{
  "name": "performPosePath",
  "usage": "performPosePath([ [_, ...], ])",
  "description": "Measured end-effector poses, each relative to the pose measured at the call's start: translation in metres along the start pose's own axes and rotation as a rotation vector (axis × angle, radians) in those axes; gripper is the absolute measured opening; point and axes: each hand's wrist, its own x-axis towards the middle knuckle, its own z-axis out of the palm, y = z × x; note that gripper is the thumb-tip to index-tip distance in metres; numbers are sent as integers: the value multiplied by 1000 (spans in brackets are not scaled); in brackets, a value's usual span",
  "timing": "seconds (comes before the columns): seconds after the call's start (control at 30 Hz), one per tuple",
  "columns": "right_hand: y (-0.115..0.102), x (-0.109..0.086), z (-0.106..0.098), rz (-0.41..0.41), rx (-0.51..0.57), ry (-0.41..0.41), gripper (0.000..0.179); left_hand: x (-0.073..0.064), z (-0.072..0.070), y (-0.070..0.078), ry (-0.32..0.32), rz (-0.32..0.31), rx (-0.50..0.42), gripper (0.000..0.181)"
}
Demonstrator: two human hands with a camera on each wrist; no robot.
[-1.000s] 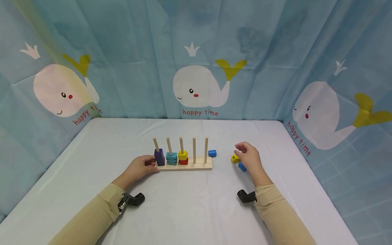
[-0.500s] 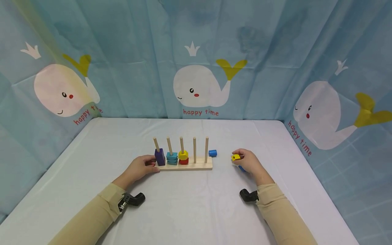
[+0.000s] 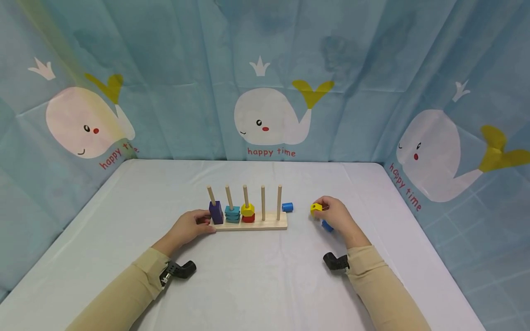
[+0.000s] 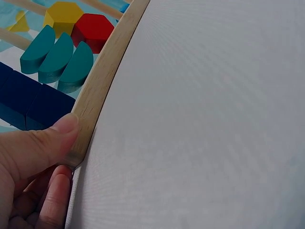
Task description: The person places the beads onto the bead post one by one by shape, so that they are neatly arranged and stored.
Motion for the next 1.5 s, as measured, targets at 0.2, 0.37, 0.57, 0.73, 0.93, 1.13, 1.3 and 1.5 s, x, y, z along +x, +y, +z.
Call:
performPosePath([
  [0.2, -34, -2, -6, -72, 35, 28, 24, 0, 1, 1, 9, 0, -6, 58],
  [0.37, -65, -1, -8, -138, 66, 54, 24, 0, 1, 1, 8, -5, -3, 58],
  [0.57, -101, -5, -12, -221, 108, 88, 27, -2, 1, 1, 8, -11, 0, 58],
  [0.73, -129, -10, -9, -279, 172, 72, 29, -1, 0, 3, 7, -13, -11, 58],
  [0.93, -154, -12, 7, -347, 233, 13, 27, -1, -1, 3, 3, -10, -12, 59],
  [1.13, -169, -12, 29, -393, 266, -48, 23, -1, -1, 3, 3, -14, -7, 59],
  [1.3, -173, -9, 44, -401, 248, -50, 20, -2, -1, 3, 5, -6, 1, 59],
  [1.5, -173, -4, 55, -366, 247, -43, 19, -1, -1, 3, 6, -4, 1, 58],
])
